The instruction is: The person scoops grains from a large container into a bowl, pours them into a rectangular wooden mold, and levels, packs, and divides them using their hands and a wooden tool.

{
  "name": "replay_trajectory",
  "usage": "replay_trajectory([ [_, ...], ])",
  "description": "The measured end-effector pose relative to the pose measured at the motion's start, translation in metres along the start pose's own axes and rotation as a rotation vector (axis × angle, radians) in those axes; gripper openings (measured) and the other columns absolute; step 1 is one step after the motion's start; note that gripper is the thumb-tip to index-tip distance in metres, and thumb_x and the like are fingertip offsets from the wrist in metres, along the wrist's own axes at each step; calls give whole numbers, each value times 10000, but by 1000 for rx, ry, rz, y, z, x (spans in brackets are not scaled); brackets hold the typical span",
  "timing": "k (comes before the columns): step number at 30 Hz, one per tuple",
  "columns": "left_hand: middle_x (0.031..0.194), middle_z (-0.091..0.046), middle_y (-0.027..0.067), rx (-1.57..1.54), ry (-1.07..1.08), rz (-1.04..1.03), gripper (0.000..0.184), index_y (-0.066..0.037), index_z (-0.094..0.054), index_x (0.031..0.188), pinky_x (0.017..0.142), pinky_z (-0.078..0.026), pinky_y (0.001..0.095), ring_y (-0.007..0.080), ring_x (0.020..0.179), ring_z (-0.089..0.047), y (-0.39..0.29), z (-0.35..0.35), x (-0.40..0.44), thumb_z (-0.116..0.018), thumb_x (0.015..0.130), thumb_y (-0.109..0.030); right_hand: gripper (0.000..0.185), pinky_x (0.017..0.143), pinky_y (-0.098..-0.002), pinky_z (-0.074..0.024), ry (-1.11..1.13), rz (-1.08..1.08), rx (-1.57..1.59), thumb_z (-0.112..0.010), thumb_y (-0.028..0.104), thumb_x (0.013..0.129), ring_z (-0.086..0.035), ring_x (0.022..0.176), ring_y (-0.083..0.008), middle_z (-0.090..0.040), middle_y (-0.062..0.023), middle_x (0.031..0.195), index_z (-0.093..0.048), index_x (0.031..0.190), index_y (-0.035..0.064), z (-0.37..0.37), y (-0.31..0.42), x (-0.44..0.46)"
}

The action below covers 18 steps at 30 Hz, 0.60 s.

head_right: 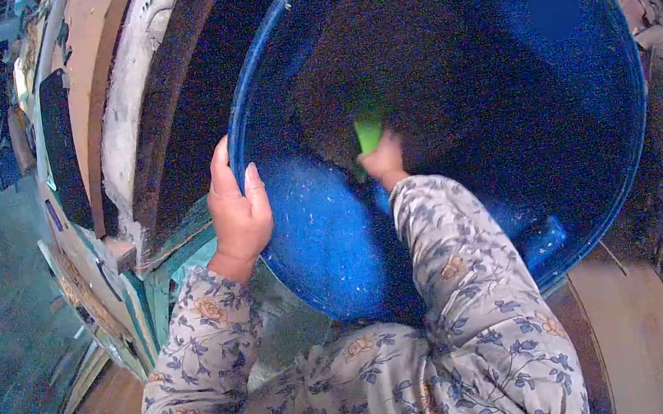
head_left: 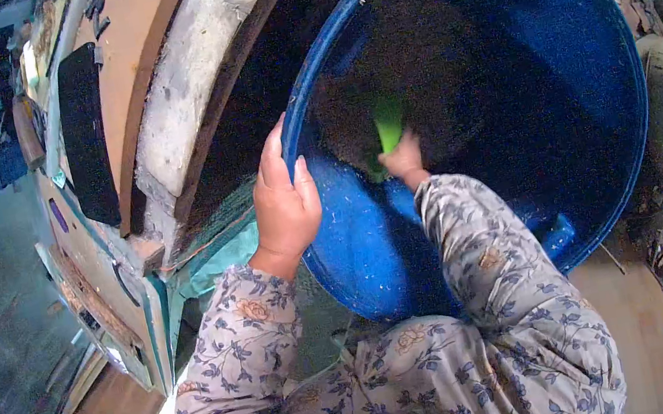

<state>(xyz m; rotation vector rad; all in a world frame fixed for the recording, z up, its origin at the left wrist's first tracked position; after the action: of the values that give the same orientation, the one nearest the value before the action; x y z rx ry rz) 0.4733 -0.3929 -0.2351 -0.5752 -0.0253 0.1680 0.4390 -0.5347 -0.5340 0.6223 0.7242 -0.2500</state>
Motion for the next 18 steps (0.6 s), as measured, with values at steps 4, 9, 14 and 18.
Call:
replay_trajectory([
  [4, 970, -542, 193, 19, -12, -25, 392, 2, -356, 1194, 741, -432, 352, 321, 854, -555, -2, 1, -1, -438, 815, -61, 780, 874, -368, -395, 212, 88, 204, -699, 283, 550, -485, 1011, -341, -483, -233, 1101, -373, 1189, -25, -6, 9, 20],
  [9, 991, -532, 205, 15, -43, -80, 390, 9, -355, 1191, 751, -430, 359, 333, 867, -551, -3, 1, 0, -433, 816, -61, 486, 764, -344, -454, 734, 307, 785, -581, 213, 625, -551, 914, -220, -580, -141, 984, -527, 1049, -18, 72, -22, 48],
  [14, 1058, -505, 218, -61, -39, -71, 391, 11, -350, 1192, 802, -412, 372, 356, 940, -521, -7, 4, 1, -431, 815, -58, 640, 868, -365, -412, 805, 101, 1221, -564, 150, 567, -519, 974, -277, -522, -152, 1092, -420, 1169, -12, 132, -4, -19],
  [18, 1091, -489, 220, -75, -2, -24, 409, 10, -338, 1202, 834, -398, 378, 361, 983, -498, -7, 5, 0, -434, 811, -61, 849, 976, -326, -284, 539, 404, 1194, -572, 91, 512, -346, 1168, -236, -363, -134, 1259, -240, 1290, 25, 166, 13, -53],
])
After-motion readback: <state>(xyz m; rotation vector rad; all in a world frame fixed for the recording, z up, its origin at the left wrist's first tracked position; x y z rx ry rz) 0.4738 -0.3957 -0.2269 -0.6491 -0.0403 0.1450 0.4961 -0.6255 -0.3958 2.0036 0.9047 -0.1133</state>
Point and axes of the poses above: each hand's wrist, its own x-axis towards the middle knuckle, its own z-axis out of the back of the hand, y = z × x, the point moved 1 cm from there along x, towards the middle knuckle
